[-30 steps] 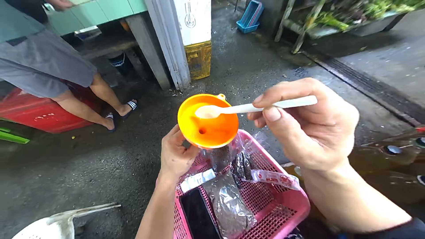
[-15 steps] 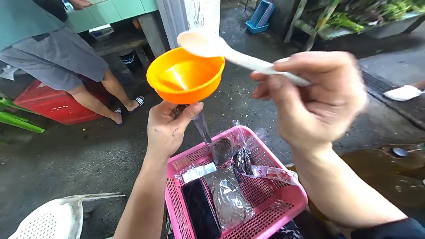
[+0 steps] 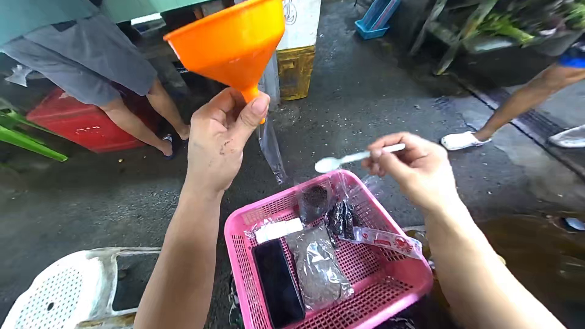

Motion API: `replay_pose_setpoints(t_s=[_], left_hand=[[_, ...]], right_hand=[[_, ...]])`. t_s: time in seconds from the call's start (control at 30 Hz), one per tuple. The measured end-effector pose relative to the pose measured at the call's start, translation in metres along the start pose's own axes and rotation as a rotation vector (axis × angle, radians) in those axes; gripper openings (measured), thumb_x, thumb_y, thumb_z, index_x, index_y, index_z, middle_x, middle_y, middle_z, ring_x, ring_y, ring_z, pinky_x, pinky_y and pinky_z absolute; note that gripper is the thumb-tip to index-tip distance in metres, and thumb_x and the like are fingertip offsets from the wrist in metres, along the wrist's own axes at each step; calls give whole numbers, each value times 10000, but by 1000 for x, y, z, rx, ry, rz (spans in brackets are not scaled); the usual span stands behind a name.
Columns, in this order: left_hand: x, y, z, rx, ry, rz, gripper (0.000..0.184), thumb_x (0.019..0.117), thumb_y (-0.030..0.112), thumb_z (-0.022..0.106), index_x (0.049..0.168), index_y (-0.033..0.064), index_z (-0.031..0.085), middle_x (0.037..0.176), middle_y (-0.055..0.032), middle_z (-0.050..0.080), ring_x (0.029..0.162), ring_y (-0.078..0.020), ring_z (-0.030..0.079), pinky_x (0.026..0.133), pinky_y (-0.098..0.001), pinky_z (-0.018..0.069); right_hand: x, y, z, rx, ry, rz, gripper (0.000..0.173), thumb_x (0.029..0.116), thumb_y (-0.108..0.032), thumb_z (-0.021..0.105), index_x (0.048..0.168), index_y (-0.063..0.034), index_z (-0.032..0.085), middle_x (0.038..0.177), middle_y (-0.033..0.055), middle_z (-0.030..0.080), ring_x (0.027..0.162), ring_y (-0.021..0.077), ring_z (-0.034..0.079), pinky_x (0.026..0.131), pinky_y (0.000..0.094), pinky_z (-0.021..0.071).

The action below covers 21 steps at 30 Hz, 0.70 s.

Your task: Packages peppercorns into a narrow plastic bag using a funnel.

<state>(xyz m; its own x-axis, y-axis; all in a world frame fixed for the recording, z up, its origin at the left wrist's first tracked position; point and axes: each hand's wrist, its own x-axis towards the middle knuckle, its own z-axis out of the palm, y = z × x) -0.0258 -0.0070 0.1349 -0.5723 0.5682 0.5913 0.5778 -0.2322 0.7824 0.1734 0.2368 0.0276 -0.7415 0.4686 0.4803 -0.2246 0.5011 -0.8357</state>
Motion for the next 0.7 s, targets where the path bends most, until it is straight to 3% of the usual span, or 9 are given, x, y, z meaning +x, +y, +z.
replay_pose_setpoints(t_s=[0.13,0.27,0.43,0.7], left_hand=[[3,2,-4,-39,-21,-6,117,1058,186,554,1057,120,651,950,70,692,895,-47,671,861,-245,574],[5,-1,-8,-76,-25,-13,182,1083,191,487,1066,135,659,925,83,674,872,-51,658,854,-258,571],[0,-9,-8,-98,-41,-15,163,1078,182,501,1082,123,653,958,72,687,896,-57,666,869,-264,577],[-15,-32,-4,-119,-34,-51,167,1077,221,511,1088,151,662,985,81,687,904,-52,660,862,-263,571]], right_hand=[[-21,35,16,-137,-227,167,167,991,-240,613,1047,-109,700,815,-30,729,683,49,687,645,254,598],[-26,46,24,-170,-381,255,212,1010,-256,595,1083,-92,708,814,-25,705,682,20,655,660,228,572],[-26,51,26,-163,-363,287,255,1057,-253,495,1104,-101,695,841,-53,714,682,-8,630,654,198,539],[-31,60,30,-17,-380,343,273,1080,-234,450,1109,-120,696,872,-54,733,745,29,673,707,217,567]])
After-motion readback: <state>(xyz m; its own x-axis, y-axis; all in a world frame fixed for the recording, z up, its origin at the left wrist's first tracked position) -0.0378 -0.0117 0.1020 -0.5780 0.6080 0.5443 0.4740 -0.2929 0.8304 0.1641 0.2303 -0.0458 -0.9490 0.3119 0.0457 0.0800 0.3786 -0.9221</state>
